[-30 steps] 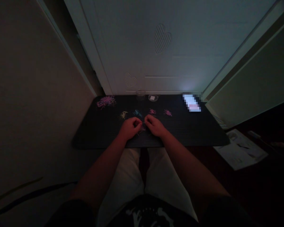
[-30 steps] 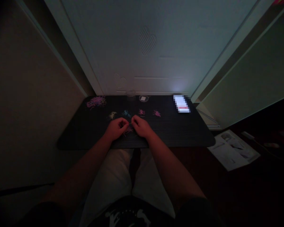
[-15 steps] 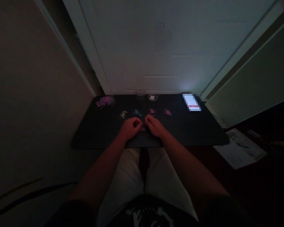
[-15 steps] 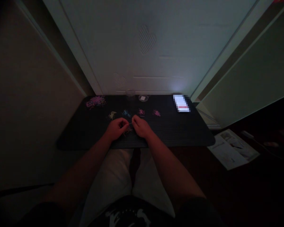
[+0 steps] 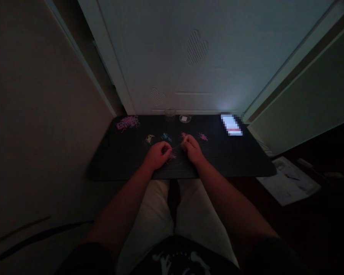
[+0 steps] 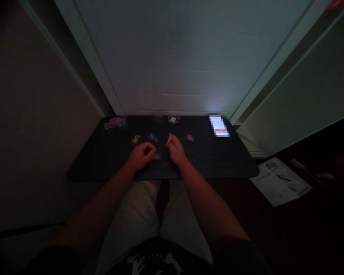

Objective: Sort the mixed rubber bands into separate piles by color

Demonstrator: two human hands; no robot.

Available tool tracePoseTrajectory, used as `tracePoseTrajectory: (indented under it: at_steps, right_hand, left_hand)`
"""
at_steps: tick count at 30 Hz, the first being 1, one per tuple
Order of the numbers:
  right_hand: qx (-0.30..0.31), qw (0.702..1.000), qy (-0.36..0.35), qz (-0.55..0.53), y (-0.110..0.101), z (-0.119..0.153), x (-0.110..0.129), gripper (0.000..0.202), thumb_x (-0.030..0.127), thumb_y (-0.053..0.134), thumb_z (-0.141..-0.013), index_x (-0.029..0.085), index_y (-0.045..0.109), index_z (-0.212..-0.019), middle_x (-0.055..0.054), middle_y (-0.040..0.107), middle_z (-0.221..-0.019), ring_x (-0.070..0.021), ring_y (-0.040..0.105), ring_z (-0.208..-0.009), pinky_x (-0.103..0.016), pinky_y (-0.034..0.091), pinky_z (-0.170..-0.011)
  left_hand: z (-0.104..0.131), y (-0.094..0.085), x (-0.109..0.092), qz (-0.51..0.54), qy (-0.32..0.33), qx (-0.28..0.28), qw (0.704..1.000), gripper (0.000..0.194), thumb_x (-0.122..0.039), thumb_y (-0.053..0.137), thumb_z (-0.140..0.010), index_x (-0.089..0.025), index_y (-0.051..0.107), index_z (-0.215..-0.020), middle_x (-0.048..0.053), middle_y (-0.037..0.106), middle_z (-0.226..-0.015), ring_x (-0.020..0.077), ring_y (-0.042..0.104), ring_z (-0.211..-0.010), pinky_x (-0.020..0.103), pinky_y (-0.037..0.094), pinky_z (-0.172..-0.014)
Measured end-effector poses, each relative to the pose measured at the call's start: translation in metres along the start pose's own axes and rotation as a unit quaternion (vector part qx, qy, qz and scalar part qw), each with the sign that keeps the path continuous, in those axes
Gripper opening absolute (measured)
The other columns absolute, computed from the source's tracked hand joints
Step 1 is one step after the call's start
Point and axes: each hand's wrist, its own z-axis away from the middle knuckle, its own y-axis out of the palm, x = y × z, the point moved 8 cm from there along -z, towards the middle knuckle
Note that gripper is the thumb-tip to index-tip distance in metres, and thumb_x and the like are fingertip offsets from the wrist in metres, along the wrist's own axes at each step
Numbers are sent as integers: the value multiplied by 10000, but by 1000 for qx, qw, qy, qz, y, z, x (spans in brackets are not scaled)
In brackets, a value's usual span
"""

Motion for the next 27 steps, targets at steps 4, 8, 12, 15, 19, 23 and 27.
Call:
tracePoseTrajectory:
  at_steps: [4,8,12,15,19,23,27]
  right_hand:
    - [-56,996,10,-74,-10,0,-3,138,257,348,-807,224,305,-680,51,332,-552,-107,339,-498,-233,313,-507]
    - [9,998,-14,58,4,4,7,128,258,389,-813,217,374,-694,28,417,-616,-123,400,-577,-247,333,-573]
    - [60,980,-32,188,17,7,13,76,249,412,-815,214,430,-750,12,473,-675,-140,436,-640,-260,332,-625]
    - [44,984,-34,167,13,6,12,113,244,387,-826,208,422,-725,9,476,-682,-137,445,-657,-258,342,-632]
    - [43,993,-31,103,10,5,6,69,262,443,-798,199,462,-776,28,469,-676,-116,437,-611,-239,350,-583]
    - [100,987,-32,122,21,8,7,174,271,553,-742,190,542,-895,40,512,-656,-105,457,-576,-227,353,-563]
    - [91,982,-38,159,21,8,12,96,236,507,-772,174,574,-741,15,556,-655,-109,489,-608,-228,358,-586]
  left_hand:
    - [0,1,-1,3,1,10,1000,151,-276,499,-795,-161,597,-788,19,628,-753,128,552,-675,245,426,-624]
    - [0,1,-1,5,3,11,1000,152,-279,503,-792,-160,596,-786,18,625,-741,125,548,-663,240,425,-611]
    - [0,0,1,13,0,7,1000,146,-273,510,-784,-159,600,-785,18,626,-736,125,553,-667,239,430,-612]
    - [0,-1,2,12,-7,-3,1000,145,-275,515,-779,-164,607,-787,18,636,-750,127,560,-677,240,433,-614]
    - [0,-1,3,16,-11,-3,1000,143,-272,520,-774,-164,613,-788,16,642,-752,124,560,-663,240,437,-612]
    - [0,1,2,15,-7,6,1000,136,-263,529,-767,-167,622,-788,14,646,-748,122,559,-650,240,439,-614]
    - [0,1,1,7,-7,7,1000,151,-280,529,-773,-172,631,-801,11,648,-744,123,560,-650,241,440,-619]
